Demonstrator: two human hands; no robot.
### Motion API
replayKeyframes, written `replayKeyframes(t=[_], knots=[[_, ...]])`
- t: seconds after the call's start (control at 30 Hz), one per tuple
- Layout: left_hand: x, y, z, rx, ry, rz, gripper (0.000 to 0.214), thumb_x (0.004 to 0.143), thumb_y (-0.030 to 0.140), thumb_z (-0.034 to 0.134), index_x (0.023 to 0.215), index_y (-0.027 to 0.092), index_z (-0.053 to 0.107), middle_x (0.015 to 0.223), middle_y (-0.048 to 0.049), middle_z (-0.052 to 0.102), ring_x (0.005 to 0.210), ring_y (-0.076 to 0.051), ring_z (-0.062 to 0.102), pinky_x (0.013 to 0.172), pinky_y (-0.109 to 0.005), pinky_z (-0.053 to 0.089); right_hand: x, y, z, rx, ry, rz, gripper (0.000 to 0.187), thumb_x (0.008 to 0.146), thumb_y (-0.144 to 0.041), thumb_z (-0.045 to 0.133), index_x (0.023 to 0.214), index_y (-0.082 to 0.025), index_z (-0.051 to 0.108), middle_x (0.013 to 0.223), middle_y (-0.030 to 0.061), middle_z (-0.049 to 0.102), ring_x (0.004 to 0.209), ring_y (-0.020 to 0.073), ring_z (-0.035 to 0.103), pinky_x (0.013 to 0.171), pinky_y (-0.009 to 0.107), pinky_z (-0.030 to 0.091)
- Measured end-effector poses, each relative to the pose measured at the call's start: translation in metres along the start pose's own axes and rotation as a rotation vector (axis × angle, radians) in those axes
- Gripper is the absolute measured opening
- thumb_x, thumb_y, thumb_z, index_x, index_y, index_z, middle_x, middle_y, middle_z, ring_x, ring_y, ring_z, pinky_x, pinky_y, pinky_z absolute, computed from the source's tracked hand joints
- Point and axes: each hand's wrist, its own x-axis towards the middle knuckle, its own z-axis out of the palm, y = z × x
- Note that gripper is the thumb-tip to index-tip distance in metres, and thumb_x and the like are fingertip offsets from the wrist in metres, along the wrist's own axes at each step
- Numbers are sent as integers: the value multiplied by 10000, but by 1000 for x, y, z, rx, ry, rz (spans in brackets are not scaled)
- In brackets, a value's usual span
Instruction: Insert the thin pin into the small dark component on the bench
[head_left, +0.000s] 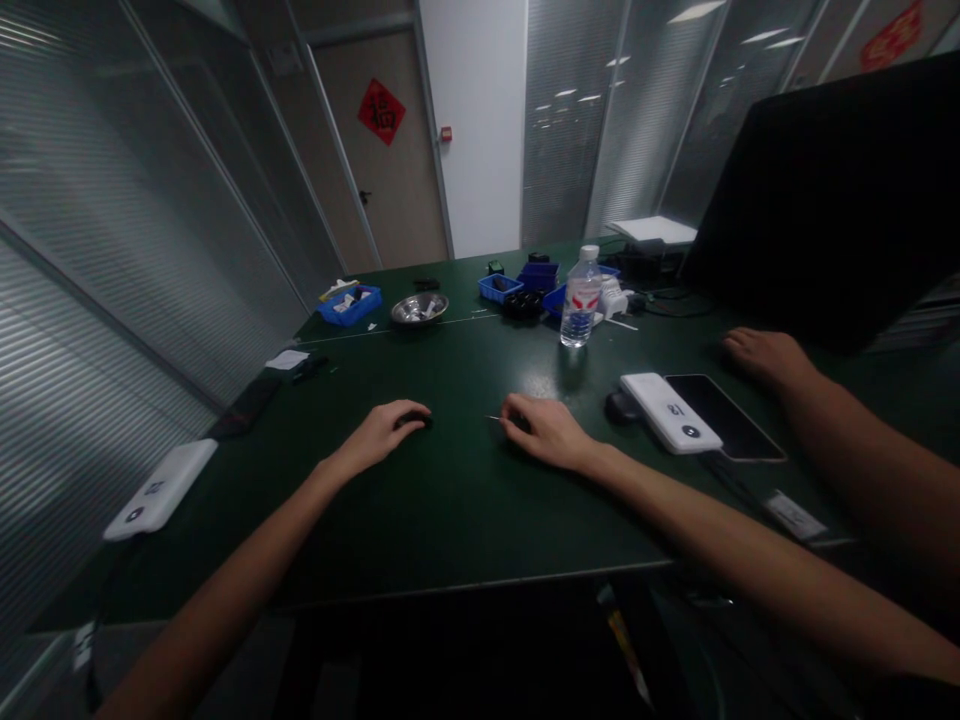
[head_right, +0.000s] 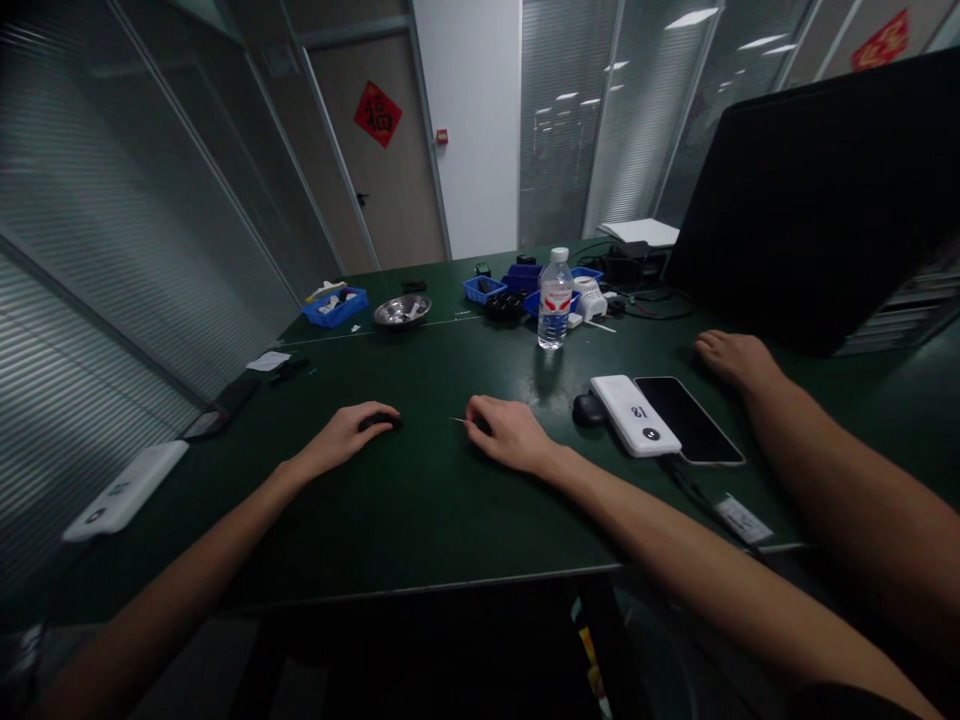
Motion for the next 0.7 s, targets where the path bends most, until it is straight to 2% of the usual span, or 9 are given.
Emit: replayKeyframes(t=[0.1, 0.23, 0.33, 0.47, 0.6, 0.7], knots=[[-23, -43, -27, 51, 140, -151, 417, 965, 466, 569, 1320, 260, 643, 1263, -68, 691, 1043, -235, 678, 885, -392, 560, 0, -1, -1, 7, -5, -7, 120, 995, -313, 547, 1043, -212, 591, 921, 19, 657, 733, 145, 559, 673, 273, 381], [-60, -107, -62, 182, 321, -293, 477, 901, 592, 582, 1194, 247, 733, 1267, -87, 710, 1159, -297, 656, 1007, -448, 511, 0, -1, -1, 6, -22, 0, 117, 990, -309, 555, 1045, -215, 597, 942, 27, 667, 745, 151, 568, 681, 280, 389], [-84, -141, -79, 267, 408, -359, 485, 881, 624, 572, 1116, 246, 768, 1272, -84, 714, 1168, -306, 656, 1060, -464, 475, 1, -1, 0, -8, -18, 18, 117, 986, -307, 561, 1048, -215, 600, 926, 25, 667, 733, 150, 564, 677, 281, 383], [-96, -157, -87, 307, 448, -405, 472, 869, 621, 577, 1085, 253, 780, 1249, -69, 731, 1159, -308, 664, 1073, -454, 468, 2, 0, 1, -7, -24, 10, 110, 986, -306, 559, 1034, -214, 597, 899, 16, 659, 715, 144, 558, 657, 273, 369], [-93, -152, -85, 322, 457, -398, 487, 877, 628, 553, 1075, 247, 782, 1241, -74, 732, 1113, -304, 680, 1015, -432, 507, 2, 1, 3, -14, -10, 0, 110, 990, -309, 551, 1022, -213, 593, 878, 9, 645, 707, 141, 551, 646, 265, 361], [-93, -150, -85, 337, 457, -381, 467, 892, 605, 540, 1063, 243, 782, 1230, -75, 735, 1123, -301, 675, 1036, -436, 493, 1, 2, 4, -13, -3, -3, 110, 989, -308, 551, 1029, -213, 591, 883, 8, 646, 712, 140, 552, 655, 265, 367]])
